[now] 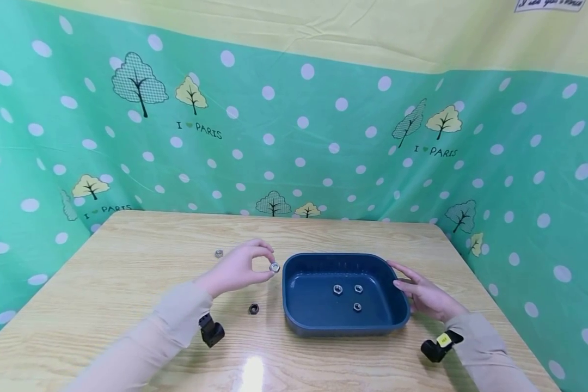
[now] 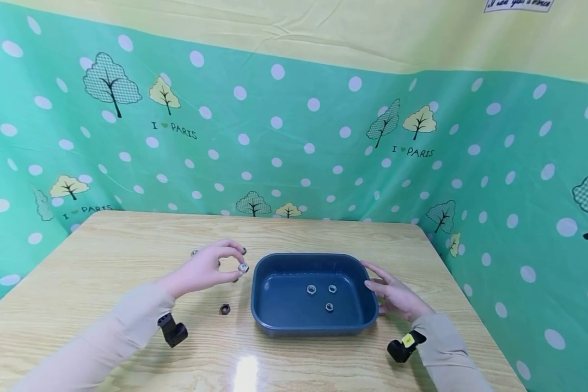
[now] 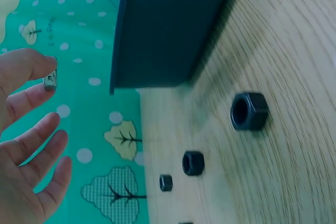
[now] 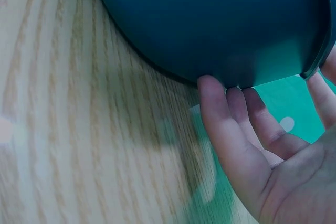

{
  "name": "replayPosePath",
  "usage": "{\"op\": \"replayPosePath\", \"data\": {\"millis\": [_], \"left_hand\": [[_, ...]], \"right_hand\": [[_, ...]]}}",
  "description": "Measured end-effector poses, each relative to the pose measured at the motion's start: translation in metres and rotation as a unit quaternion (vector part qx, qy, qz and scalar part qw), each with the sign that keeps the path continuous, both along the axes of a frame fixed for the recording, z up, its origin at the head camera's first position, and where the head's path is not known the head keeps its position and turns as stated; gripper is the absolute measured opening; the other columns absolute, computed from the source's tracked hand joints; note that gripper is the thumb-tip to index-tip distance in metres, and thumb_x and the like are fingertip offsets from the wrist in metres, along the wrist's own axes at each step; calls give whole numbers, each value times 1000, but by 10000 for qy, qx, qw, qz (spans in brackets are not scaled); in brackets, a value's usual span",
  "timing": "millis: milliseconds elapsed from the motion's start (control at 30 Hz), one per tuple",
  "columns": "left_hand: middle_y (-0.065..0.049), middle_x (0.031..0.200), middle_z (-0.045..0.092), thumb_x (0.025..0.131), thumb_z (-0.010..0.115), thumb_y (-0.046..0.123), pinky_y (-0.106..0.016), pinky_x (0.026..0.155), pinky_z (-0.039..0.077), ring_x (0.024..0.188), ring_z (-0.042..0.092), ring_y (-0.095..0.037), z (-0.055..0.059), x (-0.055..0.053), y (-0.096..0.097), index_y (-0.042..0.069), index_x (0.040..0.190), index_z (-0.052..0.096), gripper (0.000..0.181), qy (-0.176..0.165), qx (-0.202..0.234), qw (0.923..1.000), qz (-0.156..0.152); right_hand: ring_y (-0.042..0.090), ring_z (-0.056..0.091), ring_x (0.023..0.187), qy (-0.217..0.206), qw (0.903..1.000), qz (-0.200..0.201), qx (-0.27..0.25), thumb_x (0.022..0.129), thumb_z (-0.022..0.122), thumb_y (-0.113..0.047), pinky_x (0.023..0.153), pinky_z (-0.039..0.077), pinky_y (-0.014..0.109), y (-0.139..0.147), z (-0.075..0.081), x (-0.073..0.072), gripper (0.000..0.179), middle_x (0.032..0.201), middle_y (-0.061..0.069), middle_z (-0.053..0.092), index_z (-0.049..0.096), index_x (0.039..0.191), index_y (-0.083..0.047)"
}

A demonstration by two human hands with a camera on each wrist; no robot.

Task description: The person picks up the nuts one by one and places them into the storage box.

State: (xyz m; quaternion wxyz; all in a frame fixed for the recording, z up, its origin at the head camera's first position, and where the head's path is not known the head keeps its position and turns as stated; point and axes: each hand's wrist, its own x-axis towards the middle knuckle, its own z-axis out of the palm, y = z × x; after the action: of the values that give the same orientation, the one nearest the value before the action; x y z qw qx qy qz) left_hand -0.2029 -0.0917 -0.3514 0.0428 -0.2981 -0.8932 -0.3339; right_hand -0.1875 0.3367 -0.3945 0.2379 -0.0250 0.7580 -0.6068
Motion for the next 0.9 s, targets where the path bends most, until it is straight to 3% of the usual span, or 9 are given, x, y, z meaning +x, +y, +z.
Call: {"op": "replayPosePath", "data": {"millis": [567,900], "left_hand": [[-1,110,60,81,73,17,-38,94,47,105,57,-20,7,-1,28,14,91,68,12,-33,-9,9994,-333],[-5,115,60,82,72,19,-40,97,46,113,56,-23,15,-6,52,13,92,68,12,28,71,9989,-473]], "right_hand": [[18,58,114,-41,10000,10,2,99,47,-32,88,51,49,0,1,-1,69,152,30,17,5,153,-21],[25,55,119,-43,9999,-54,101,99,47,-32,89,50,51,-2,1,1,69,152,30,16,5,153,-20]]}}
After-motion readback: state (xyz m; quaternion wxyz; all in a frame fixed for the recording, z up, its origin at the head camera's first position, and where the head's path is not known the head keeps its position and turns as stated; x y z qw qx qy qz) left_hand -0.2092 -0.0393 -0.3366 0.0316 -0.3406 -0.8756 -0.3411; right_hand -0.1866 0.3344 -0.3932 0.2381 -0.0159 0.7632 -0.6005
